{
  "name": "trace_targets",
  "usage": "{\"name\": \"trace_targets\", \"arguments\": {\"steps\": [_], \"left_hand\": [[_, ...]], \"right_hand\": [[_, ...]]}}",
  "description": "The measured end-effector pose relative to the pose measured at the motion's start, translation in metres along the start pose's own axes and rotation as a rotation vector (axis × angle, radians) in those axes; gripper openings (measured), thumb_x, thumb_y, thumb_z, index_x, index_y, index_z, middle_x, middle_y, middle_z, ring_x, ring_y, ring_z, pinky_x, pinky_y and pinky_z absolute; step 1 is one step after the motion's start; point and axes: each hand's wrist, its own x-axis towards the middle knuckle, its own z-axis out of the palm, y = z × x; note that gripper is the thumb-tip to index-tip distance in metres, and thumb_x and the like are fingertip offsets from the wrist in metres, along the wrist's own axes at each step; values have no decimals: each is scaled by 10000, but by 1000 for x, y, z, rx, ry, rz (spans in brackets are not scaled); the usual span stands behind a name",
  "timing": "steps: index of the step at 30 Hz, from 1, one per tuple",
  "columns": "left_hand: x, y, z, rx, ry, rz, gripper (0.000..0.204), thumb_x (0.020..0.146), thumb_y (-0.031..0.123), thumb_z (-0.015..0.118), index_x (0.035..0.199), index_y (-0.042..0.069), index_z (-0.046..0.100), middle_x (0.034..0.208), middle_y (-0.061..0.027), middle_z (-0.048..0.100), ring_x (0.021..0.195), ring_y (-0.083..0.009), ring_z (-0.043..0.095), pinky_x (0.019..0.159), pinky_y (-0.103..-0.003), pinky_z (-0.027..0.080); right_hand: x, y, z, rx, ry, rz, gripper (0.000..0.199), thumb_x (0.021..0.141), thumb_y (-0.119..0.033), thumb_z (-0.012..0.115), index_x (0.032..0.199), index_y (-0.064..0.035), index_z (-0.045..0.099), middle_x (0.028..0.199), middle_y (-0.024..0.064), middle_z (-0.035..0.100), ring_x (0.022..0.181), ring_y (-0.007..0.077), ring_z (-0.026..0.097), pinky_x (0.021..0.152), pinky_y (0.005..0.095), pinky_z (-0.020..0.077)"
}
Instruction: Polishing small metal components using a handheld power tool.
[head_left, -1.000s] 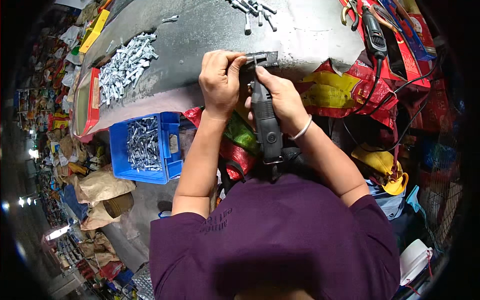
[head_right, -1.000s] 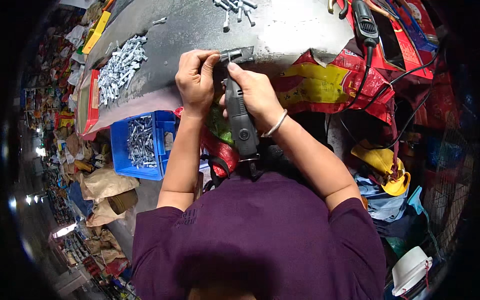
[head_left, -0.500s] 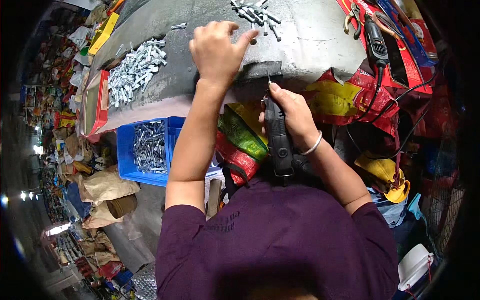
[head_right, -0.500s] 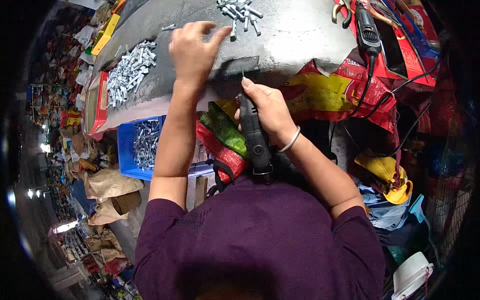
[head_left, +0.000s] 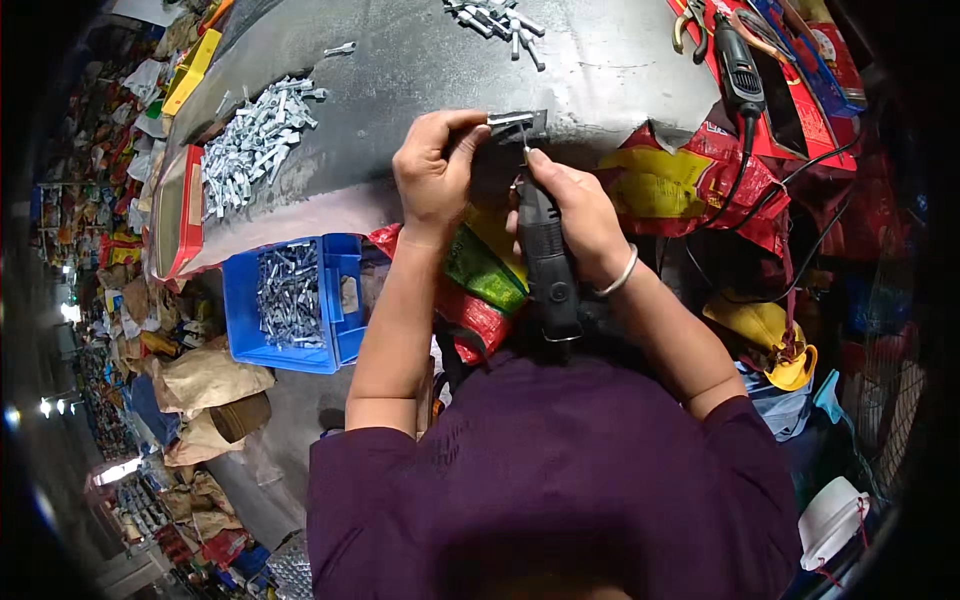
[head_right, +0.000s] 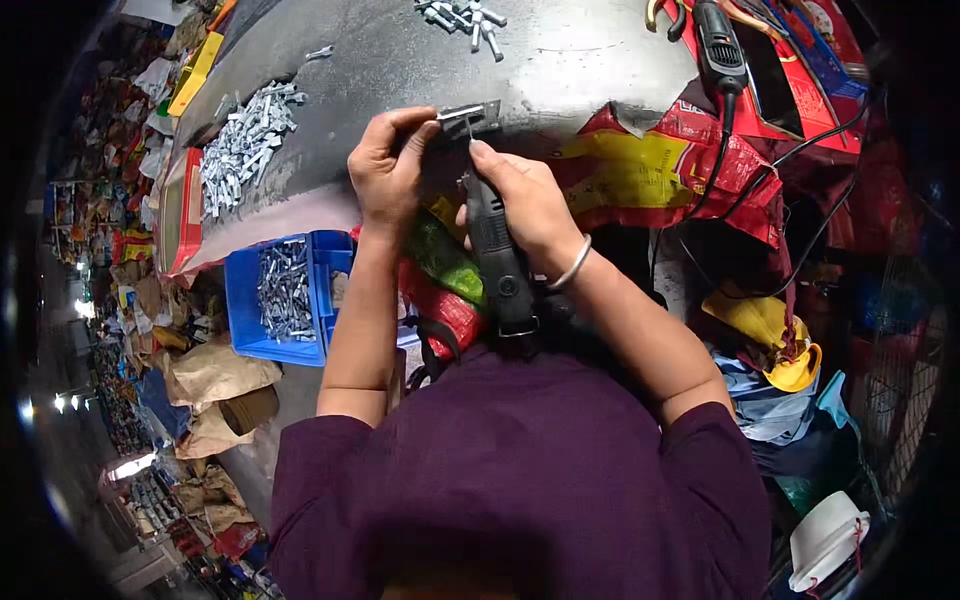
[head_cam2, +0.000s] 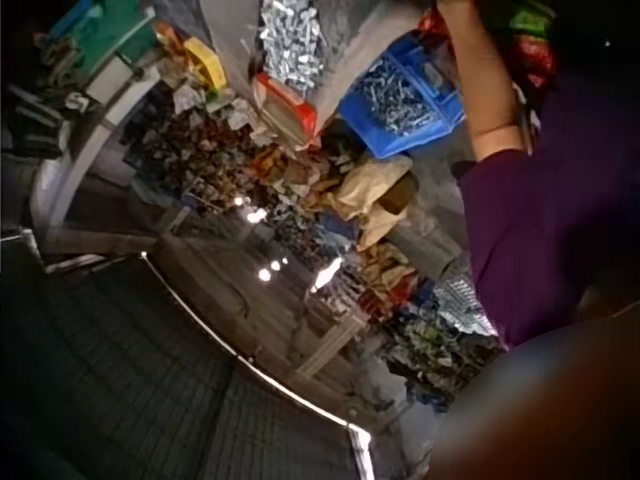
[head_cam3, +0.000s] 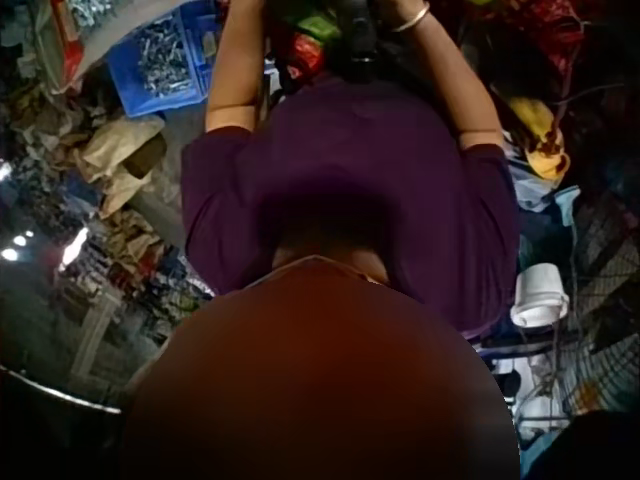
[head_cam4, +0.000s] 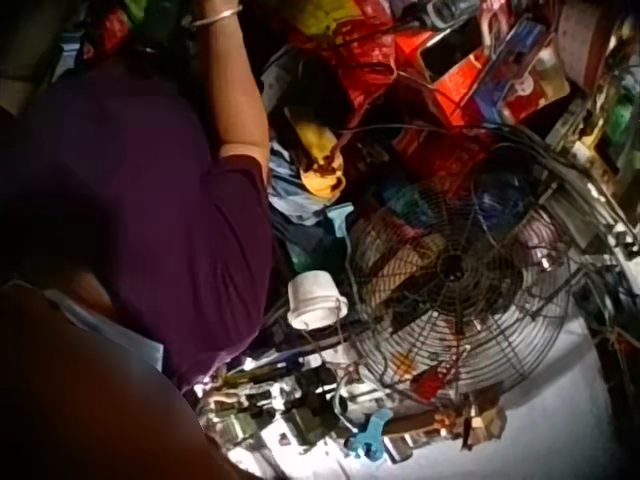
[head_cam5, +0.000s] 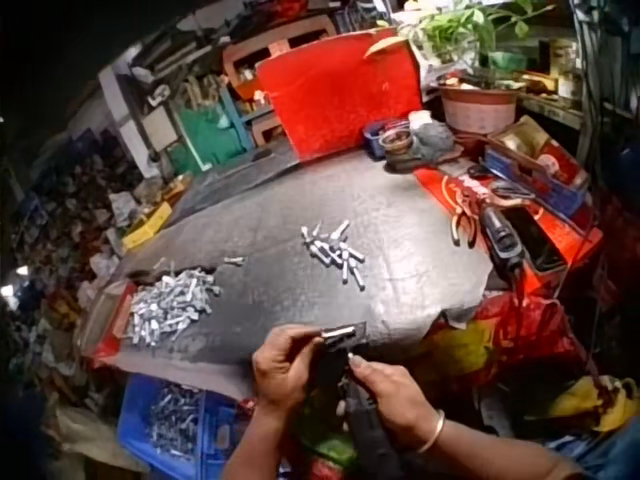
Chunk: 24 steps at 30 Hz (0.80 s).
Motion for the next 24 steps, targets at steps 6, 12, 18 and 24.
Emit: {"name": "trace_targets", "arguments": {"steps": [6,12,18,24], "left_hand": [[-5,-7,3,-34,42,69,167,808,-53,725,951,31,742,930,-67,719,808,-187,645,750,-290,519],[-4,-6,3,17,28,144,155,849,-57,701,982,17,732,963,-80,707,828,-183,643,773,-278,515],[-4,-4,4,54,30,118,119,867,-22,702,973,26,723,923,-76,695,810,-202,630,758,-304,515],[2,2,2,162,33,102,53,929,38,684,972,20,708,903,-75,669,766,-183,605,718,-296,503]], "right_hand": [[11,1,18,30,9,46,450,1047,-453,525,965,-21,621,678,118,673,465,203,603,440,286,479],[14,4,19,58,21,32,444,1051,-439,521,942,-20,617,667,117,670,464,205,605,435,287,477],[4,-2,4,39,81,25,437,1053,-422,520,913,-19,613,657,118,667,456,205,601,425,286,471],[0,0,5,-3,24,32,448,1051,-445,521,932,-26,625,673,112,670,468,210,607,440,289,480]]}}
